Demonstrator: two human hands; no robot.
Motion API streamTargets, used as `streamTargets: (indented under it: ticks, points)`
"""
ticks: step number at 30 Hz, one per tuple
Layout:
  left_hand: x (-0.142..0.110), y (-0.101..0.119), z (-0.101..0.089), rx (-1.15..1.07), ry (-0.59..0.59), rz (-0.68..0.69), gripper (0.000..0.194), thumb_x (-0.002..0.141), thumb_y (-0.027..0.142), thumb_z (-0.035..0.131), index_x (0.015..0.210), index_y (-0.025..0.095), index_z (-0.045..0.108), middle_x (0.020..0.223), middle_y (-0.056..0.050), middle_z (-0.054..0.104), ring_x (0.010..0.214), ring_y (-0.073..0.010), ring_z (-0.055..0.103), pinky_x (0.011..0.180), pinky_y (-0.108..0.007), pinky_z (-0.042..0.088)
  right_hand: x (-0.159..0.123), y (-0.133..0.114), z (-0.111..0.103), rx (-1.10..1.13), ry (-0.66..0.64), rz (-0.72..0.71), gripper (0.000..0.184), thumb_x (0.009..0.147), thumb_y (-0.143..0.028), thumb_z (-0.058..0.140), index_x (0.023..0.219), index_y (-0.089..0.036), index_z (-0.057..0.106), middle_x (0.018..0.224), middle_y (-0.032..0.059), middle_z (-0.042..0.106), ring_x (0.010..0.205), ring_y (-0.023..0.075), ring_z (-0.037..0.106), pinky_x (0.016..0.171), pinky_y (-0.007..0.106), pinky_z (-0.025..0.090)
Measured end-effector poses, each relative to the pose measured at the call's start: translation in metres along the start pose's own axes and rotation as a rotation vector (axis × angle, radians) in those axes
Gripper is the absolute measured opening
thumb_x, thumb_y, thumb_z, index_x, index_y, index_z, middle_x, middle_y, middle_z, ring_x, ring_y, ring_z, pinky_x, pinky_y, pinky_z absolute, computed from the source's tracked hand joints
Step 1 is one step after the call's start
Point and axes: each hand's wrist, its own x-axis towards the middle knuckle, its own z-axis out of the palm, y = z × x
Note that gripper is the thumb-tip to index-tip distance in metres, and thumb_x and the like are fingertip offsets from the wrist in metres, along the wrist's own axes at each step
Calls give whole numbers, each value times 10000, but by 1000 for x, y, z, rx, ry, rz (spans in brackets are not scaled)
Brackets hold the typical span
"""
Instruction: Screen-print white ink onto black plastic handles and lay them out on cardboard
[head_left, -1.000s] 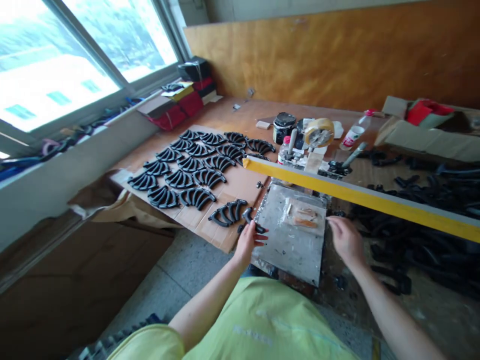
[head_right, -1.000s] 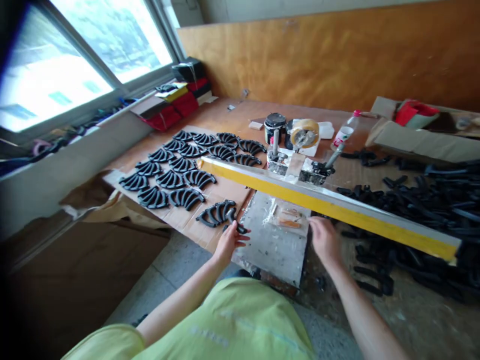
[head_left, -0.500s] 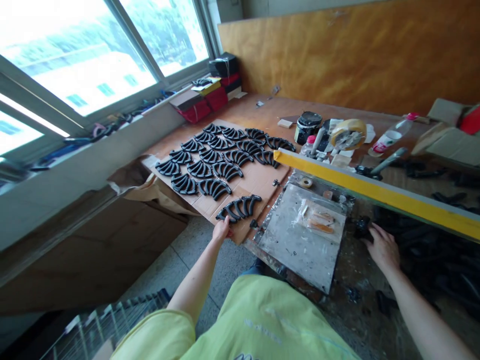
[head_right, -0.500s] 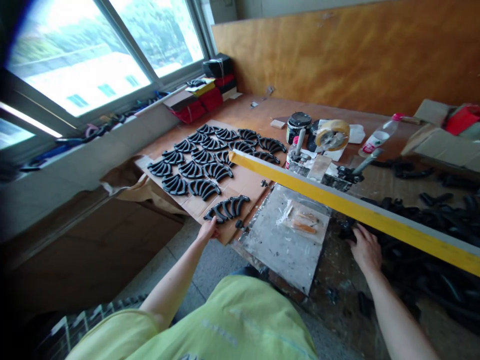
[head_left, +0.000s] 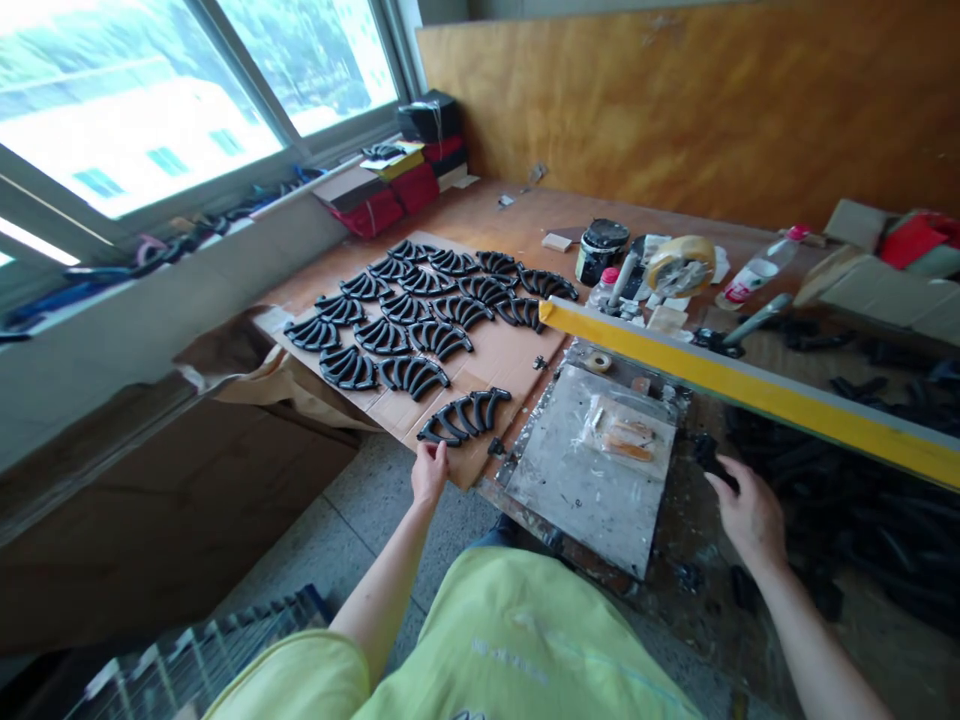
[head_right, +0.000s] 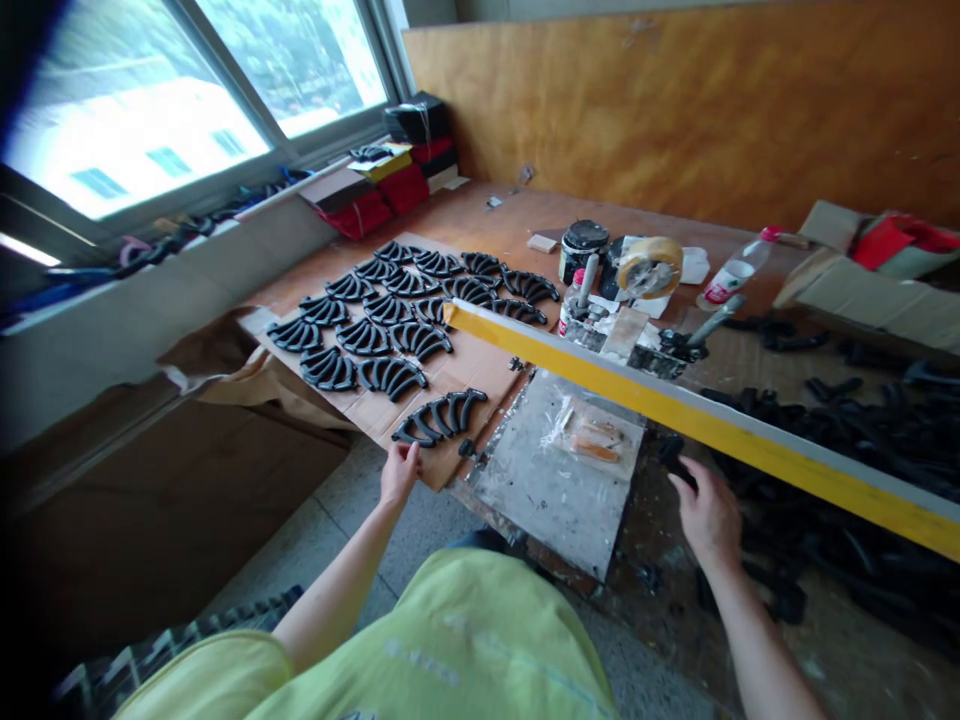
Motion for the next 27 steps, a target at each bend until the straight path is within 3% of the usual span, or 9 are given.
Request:
streamTargets:
  ticks: [2,5,9,12,16,18,22,25,27]
  points:
    - [-2,0,3,2,82,59,306,879,474,457,975,199,550,875,-61,653,815,-214,655,763,-352,506,15,-40,-4,45,-61,-106,345,922,-403,475,1149,-182,613,1022,109,675,922,234,610,874,364,473]
    - [-3,1,8,-7,174,155,288,863,421,505,1026,189,556,1053,-90,598,913,-201,625,870,-361,484,40,-86,10,52,-146,-234,295,946,-301,440,1133,-186,638,1041,95,668,970,225,581,905,368,453]
    - [-5,-1,10,-21,228,258,263,865,367,521,1062,203,580,1155,-86,547,1007,-191,587,958,-351,451,60,-114,29,-6,-217,-290,308,939,-239,431,1145,-163,648,1028,112,659,958,237,557,862,380,447]
    - [-5,-5,10,-26,237,330,267,871,342,526,1103,224,588,1200,-70,545,1072,-193,564,988,-343,440,71,-131,26,-68,-263,-300,287,928,-249,457,1103,-165,668,1043,118,656,975,257,535,859,395,427]
    - [-2,-6,9,15,201,434,296,895,355,501,1152,248,601,1237,-62,550,1116,-203,551,980,-341,454,89,-187,28,-3,-302,-315,297,932,-293,470,1134,-186,659,1126,120,624,1028,262,521,908,393,409]
    - [1,-3,8,50,148,446,315,904,363,489,1175,256,608,1229,-57,559,1116,-200,552,963,-328,465,98,-230,48,146,-415,-340,299,943,-284,457,1160,-201,646,1109,99,623,1018,220,546,921,338,419]
    - [7,8,5,157,53,431,372,913,397,469,1242,275,595,1183,-61,584,1100,-208,553,943,-324,469,114,-309,117,284,-720,-260,303,925,-249,497,1199,-218,624,1082,74,632,995,172,591,903,268,429]
    - [9,15,2,223,6,403,397,916,428,457,1269,295,581,1158,-64,583,1041,-204,574,883,-314,487,121,-341,162,201,-864,-170,349,922,-257,509,1258,-206,587,1113,104,618,1016,185,599,895,267,425]
    - [9,18,0,235,-14,383,394,916,439,456,1266,308,581,1151,-58,579,1011,-195,584,840,-297,492,123,-349,178,161,-888,-124,314,933,-299,494,1200,-195,623,1120,118,611,1026,191,599,902,266,418]
